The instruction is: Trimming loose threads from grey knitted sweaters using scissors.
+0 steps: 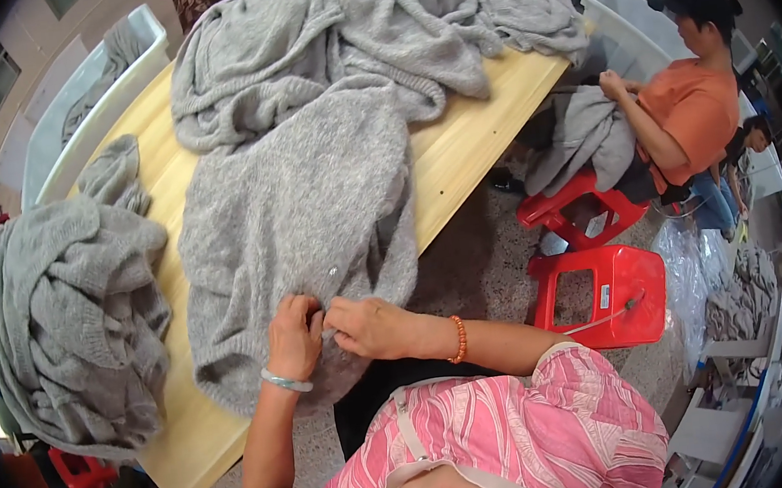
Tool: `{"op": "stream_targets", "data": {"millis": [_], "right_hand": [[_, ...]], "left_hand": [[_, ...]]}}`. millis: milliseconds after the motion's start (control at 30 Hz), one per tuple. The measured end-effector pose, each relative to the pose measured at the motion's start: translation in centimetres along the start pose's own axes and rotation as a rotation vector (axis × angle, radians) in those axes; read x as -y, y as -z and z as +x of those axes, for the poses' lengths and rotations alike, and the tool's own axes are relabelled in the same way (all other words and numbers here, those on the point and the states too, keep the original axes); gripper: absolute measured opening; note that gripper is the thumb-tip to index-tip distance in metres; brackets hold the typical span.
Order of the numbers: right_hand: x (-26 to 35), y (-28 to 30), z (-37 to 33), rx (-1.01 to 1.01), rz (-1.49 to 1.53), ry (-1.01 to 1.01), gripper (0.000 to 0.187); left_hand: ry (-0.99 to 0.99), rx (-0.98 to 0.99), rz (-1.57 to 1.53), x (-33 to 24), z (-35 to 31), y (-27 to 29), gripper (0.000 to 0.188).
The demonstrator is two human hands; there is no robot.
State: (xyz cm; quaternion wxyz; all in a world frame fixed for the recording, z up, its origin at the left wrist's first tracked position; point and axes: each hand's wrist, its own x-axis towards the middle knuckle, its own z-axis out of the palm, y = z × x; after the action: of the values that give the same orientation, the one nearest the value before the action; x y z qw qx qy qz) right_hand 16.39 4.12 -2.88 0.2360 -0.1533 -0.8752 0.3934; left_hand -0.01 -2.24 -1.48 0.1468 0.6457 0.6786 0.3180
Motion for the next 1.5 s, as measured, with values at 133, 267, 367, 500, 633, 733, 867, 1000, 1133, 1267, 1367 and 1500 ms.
{"op": "stream_targets", "data": {"millis": [133, 267, 367, 500, 633, 733, 867, 1000, 1133, 1267, 1367, 1500], "right_hand": [[-0.1, -0.1, 0.3, 0.004, -0.056, -0.016, 0.02], [0.1, 0.1, 0.7, -0.038, -0.074, -0.027, 0.02], [0.3, 0.3, 0.8, -0.034, -0.076, -0.075, 0.022], [0.9, -0.1, 0.9, -0.158, -0.018, -0.049, 0.024], [0.4, -0.6, 0.5, -0.194, -0.018, -0.037, 0.028], [0.0, -0.7, 0.3, -0.127, -0.019, -0.032, 0.028], [-0.9, -0.3, 0.9, -0.144, -0.004, -0.037, 0.018], [-1.6, 0.2, 1.1, -0.087, -0.008, -0.045, 0.02], [-1.5, 0.7, 1.4, -0.01, -0.018, -0.029, 0.019], [-1.5, 0.6, 1.2, 0.006, -0.035, -0.034, 0.018], [-1.2, 0.8, 1.3, -0.024, 0.04, -0.049, 0.02], [-1.1, 0.8, 1.4, -0.027, 0.098, -0.096, 0.017]], "left_hand": [[0.05, 0.048, -0.063, 1.3, -0.1, 0.1, 0.009], [0.412, 0.217, -0.69, 2.1, -0.3, 0.3, 0.008], [0.547, 0.285, -0.952, 1.3, -0.1, 1.8, 0.008], [0.628, 0.267, -1.135, 2.1, -0.9, 1.3, 0.01], [0.658, 0.282, -1.139, 1.2, -0.8, 1.9, 0.011], [0.673, 0.311, -1.061, 1.0, -1.0, 2.0, 0.011], [0.378, 0.157, -0.876, 0.5, -1.7, 0.6, 0.011], [0.251, 0.055, -0.484, 0.4, -2.1, 0.4, 0.012], [0.165, 0.073, -0.261, -0.1, -1.8, 1.0, 0.012], [0.134, 0.049, -0.253, -0.1, -1.9, 0.7, 0.009], [0.272, 0.089, -0.445, 0.6, -2.2, 0.3, 0.007], [0.33, 0.123, -0.643, 1.1, -2.1, 0.3, 0.009]]}}
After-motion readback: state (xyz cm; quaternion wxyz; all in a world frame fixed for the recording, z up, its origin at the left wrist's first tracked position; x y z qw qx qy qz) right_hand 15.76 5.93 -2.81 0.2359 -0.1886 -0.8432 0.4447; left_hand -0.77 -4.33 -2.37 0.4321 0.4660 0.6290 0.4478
